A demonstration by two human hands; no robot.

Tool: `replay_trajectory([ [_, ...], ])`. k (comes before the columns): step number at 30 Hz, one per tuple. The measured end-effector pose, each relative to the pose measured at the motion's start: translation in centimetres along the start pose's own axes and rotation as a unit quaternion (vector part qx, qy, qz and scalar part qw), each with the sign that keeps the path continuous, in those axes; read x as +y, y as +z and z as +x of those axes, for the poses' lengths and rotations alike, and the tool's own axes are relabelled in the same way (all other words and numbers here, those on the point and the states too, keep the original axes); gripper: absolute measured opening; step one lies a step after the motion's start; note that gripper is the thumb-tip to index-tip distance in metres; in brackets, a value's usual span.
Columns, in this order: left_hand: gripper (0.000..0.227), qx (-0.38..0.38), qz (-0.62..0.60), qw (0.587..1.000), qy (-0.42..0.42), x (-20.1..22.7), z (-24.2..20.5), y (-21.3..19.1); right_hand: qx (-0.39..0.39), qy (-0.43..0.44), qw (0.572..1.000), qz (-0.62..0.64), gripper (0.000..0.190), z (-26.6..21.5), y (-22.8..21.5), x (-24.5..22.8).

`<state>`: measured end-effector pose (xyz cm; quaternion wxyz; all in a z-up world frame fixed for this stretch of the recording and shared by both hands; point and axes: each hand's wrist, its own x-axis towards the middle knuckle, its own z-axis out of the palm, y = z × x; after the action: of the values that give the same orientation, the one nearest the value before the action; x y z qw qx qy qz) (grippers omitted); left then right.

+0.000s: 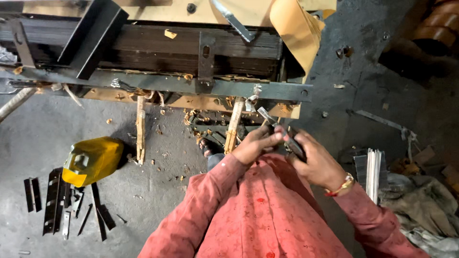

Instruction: The person uses pliers to strip insulation from wires and manipulate metal components on an industrial transformer core. They also handle heavy metal blocks and clear debris from the workspace.

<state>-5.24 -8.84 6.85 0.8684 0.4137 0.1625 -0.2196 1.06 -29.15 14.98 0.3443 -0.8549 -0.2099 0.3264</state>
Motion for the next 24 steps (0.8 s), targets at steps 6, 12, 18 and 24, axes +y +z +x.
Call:
replay_trajectory([
  [6, 0.035, 0.021, -0.122, 0.992, 0.031, 0.0, 2.3, -0.9, 0.095, -0.135, 0.975, -0.146, 0.048, 2.7, 1.0, -0.5],
  [12, 0.032, 0.018, -0.187, 0.981, 0.039, -0.8, 3.2, -1.9, 0.098, -0.123, 0.972, -0.174, 0.055, 3.5, 1.0, -0.8],
  [18, 0.035, 0.032, -0.176, 0.983, 0.032, -1.1, 3.9, -2.4, 0.085, -0.107, 0.965, -0.225, 0.061, 4.1, 1.3, 0.0],
  [24, 0.035, 0.029, -0.158, 0.986, 0.052, -2.0, 4.5, -2.5, 0.104, -0.139, 0.958, -0.228, 0.061, 4.5, 1.6, 0.6],
])
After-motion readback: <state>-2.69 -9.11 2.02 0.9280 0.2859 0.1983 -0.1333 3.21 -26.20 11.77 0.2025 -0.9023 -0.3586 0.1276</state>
